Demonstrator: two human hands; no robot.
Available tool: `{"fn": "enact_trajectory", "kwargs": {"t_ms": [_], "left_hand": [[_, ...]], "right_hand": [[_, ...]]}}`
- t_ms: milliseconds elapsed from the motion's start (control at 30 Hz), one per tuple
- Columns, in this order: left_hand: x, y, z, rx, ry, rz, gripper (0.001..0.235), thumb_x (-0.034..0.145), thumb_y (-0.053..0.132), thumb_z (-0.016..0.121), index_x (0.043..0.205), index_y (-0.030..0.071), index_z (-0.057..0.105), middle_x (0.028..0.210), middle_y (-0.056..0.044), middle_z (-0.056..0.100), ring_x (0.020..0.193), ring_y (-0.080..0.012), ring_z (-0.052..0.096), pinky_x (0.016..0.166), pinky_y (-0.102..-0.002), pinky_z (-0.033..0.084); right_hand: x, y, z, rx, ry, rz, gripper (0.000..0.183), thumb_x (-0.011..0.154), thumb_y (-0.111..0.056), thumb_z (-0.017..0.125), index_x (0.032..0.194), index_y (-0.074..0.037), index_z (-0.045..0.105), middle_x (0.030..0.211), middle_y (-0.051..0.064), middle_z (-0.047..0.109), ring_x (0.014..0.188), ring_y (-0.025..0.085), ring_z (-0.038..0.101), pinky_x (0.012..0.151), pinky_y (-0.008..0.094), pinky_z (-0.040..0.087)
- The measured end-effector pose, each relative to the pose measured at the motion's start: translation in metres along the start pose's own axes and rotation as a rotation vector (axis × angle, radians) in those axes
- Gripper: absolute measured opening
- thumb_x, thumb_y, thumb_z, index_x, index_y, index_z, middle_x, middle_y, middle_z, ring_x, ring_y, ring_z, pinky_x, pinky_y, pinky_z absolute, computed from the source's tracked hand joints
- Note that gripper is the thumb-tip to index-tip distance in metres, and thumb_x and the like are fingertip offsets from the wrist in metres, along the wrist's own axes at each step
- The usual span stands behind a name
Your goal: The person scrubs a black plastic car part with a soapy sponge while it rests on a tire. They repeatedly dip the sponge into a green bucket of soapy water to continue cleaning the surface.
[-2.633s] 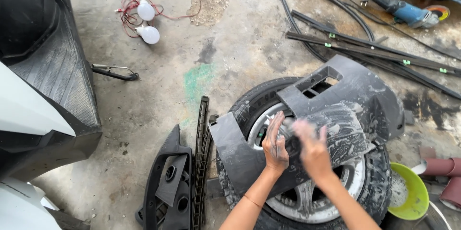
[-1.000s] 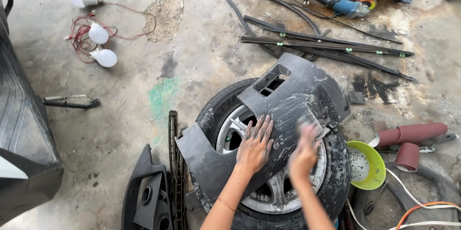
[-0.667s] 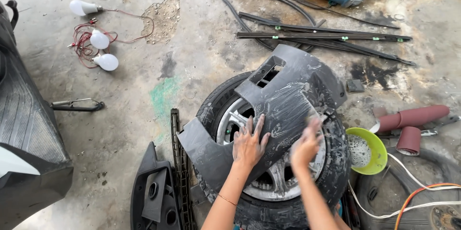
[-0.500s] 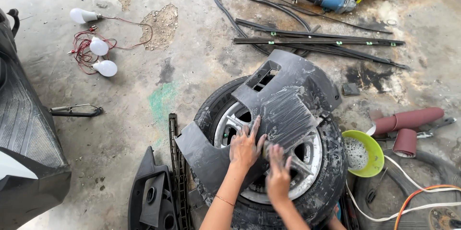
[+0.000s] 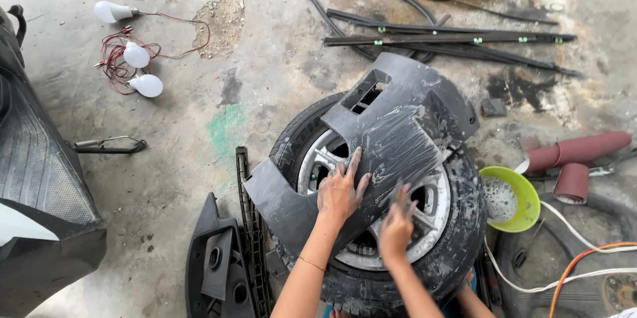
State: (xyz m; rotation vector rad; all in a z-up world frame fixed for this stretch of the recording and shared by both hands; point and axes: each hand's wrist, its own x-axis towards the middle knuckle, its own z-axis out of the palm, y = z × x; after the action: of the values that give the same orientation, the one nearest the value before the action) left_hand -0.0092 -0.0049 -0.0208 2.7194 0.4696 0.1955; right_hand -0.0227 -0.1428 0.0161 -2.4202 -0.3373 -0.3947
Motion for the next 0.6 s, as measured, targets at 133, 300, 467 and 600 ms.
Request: {"fn": "enact_trajectory", "kwargs": {"t_ms": [133, 300, 467, 600], "left_hand": [[-0.004, 0.0, 0.008, 0.003, 0.045, 0.013, 0.072, 0.102, 0.059, 0.038, 0.165, 0.03, 0.02, 0.099, -0.014, 0.059, 0.081, -0.0411, 0.068, 0.062, -0.051, 0.057], [-0.005, 0.0, -0.001, 0.033, 0.13, 0.063, 0.069, 0.104, 0.055, 0.038, 0.164, 0.023, 0.027, 0.112, -0.016, 0.059, 0.092, -0.04, 0.066, 0.067, -0.05, 0.056], [-0.014, 0.025, -0.018, 0.109, -0.117, 0.173, 0.064, 0.11, 0.045, 0.022, 0.166, 0.014, 0.017, 0.171, -0.014, 0.016, 0.156, -0.0292, 0.017, 0.122, -0.052, 0.014], [0.003, 0.046, -0.006, 0.293, -0.187, 0.386, 0.068, 0.108, 0.047, 0.023, 0.165, 0.011, 0.019, 0.174, -0.01, 0.014, 0.161, -0.0249, 0.009, 0.129, -0.046, 0.005]], "right_hand": [[-0.021, 0.045, 0.039, 0.063, 0.161, -0.058, 0.041, 0.095, 0.013, 0.05, 0.133, 0.005, 0.061, 0.144, 0.023, 0.054, 0.131, 0.041, 0.049, 0.117, 0.054, 0.023], [-0.044, 0.053, 0.037, 0.121, -0.07, -0.251, 0.077, 0.077, 0.022, 0.043, 0.149, -0.008, 0.045, 0.16, 0.011, 0.034, 0.149, 0.024, 0.029, 0.123, 0.048, 0.014], [0.059, 0.163, 0.06, 0.005, 0.093, 0.156, 0.021, 0.1, -0.008, 0.051, 0.12, -0.009, 0.06, 0.119, 0.016, 0.06, 0.116, 0.037, 0.058, 0.102, 0.049, 0.041], [0.092, 0.215, 0.045, 0.701, 0.255, 0.795, 0.027, 0.098, -0.02, 0.07, 0.123, -0.009, 0.067, 0.126, 0.019, 0.063, 0.119, 0.024, 0.059, 0.097, 0.042, 0.051]]}}
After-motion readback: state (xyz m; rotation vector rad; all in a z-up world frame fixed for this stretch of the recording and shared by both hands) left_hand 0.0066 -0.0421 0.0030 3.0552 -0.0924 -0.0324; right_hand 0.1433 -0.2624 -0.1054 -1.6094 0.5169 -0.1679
